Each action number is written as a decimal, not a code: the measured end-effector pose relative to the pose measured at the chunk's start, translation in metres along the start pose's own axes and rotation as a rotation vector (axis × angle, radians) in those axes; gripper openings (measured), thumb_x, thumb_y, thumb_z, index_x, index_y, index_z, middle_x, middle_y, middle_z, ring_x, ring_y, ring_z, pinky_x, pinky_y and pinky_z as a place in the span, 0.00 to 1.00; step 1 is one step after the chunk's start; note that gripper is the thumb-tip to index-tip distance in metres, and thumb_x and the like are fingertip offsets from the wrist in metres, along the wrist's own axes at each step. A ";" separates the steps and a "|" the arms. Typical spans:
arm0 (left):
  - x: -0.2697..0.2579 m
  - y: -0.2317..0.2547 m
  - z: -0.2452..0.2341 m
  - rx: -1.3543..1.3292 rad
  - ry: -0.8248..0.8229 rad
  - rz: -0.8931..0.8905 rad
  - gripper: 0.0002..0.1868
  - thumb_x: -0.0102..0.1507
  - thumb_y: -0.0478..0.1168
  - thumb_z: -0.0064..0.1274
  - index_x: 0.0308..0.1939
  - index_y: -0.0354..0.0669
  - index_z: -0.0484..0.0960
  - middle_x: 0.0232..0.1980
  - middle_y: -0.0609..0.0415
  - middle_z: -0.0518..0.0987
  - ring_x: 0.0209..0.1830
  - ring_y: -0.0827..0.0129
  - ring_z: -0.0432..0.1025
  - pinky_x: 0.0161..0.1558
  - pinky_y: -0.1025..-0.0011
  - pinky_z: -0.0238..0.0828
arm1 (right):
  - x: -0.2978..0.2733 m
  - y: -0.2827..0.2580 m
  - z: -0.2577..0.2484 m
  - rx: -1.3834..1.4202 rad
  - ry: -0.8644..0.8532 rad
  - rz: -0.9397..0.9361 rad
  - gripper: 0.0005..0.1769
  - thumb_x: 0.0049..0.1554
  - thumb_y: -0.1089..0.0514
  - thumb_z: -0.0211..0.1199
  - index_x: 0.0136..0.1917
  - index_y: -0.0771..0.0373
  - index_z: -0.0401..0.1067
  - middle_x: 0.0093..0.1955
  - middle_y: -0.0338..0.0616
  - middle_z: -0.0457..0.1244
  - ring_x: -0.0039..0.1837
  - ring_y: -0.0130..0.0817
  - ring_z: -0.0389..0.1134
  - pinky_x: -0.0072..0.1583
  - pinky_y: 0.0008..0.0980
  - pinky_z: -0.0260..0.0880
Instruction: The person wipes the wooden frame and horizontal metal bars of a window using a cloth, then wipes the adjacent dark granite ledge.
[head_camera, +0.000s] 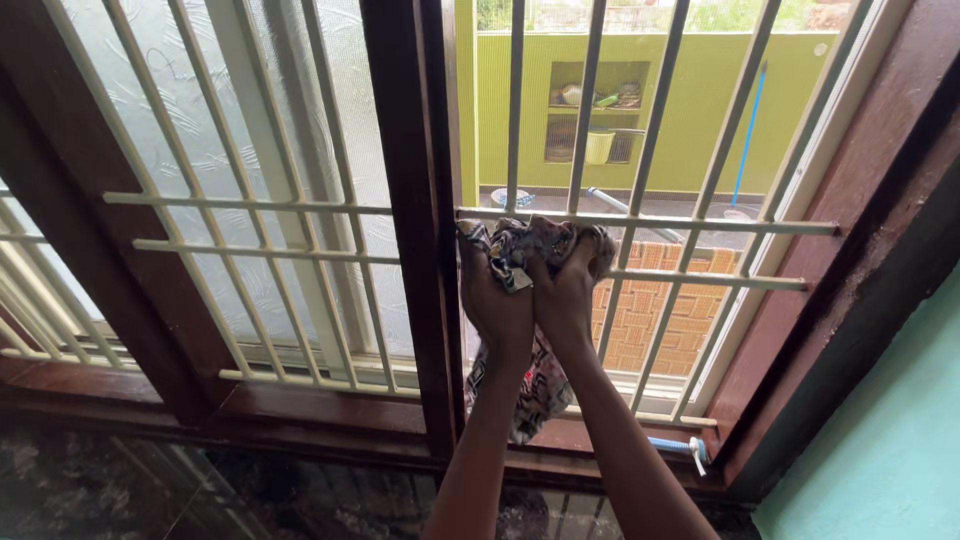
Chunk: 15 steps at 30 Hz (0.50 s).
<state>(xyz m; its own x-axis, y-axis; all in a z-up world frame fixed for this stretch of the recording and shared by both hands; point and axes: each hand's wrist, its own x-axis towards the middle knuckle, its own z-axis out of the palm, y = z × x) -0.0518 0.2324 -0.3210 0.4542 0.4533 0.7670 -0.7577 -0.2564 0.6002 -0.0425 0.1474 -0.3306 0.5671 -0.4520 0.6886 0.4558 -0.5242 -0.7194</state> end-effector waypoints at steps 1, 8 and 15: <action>0.002 0.001 0.005 -0.001 0.001 0.002 0.22 0.59 0.44 0.64 0.50 0.31 0.78 0.47 0.36 0.82 0.49 0.43 0.78 0.49 0.54 0.74 | 0.010 0.002 0.000 -0.055 0.023 -0.010 0.32 0.57 0.56 0.68 0.66 0.72 0.57 0.54 0.63 0.68 0.59 0.59 0.70 0.61 0.50 0.66; 0.001 0.003 0.031 -0.011 -0.113 -0.207 0.16 0.64 0.41 0.55 0.49 0.31 0.77 0.44 0.36 0.81 0.48 0.43 0.78 0.49 0.53 0.74 | 0.042 0.038 0.007 -0.264 0.014 0.114 0.23 0.59 0.50 0.64 0.58 0.70 0.64 0.45 0.63 0.69 0.52 0.63 0.72 0.53 0.56 0.68; 0.031 -0.038 0.040 0.023 -0.361 -0.397 0.12 0.64 0.41 0.52 0.38 0.35 0.83 0.33 0.39 0.83 0.36 0.49 0.83 0.39 0.54 0.75 | 0.043 0.034 0.018 -0.521 0.144 0.060 0.31 0.62 0.40 0.60 0.60 0.71 0.64 0.43 0.66 0.68 0.47 0.68 0.71 0.50 0.61 0.67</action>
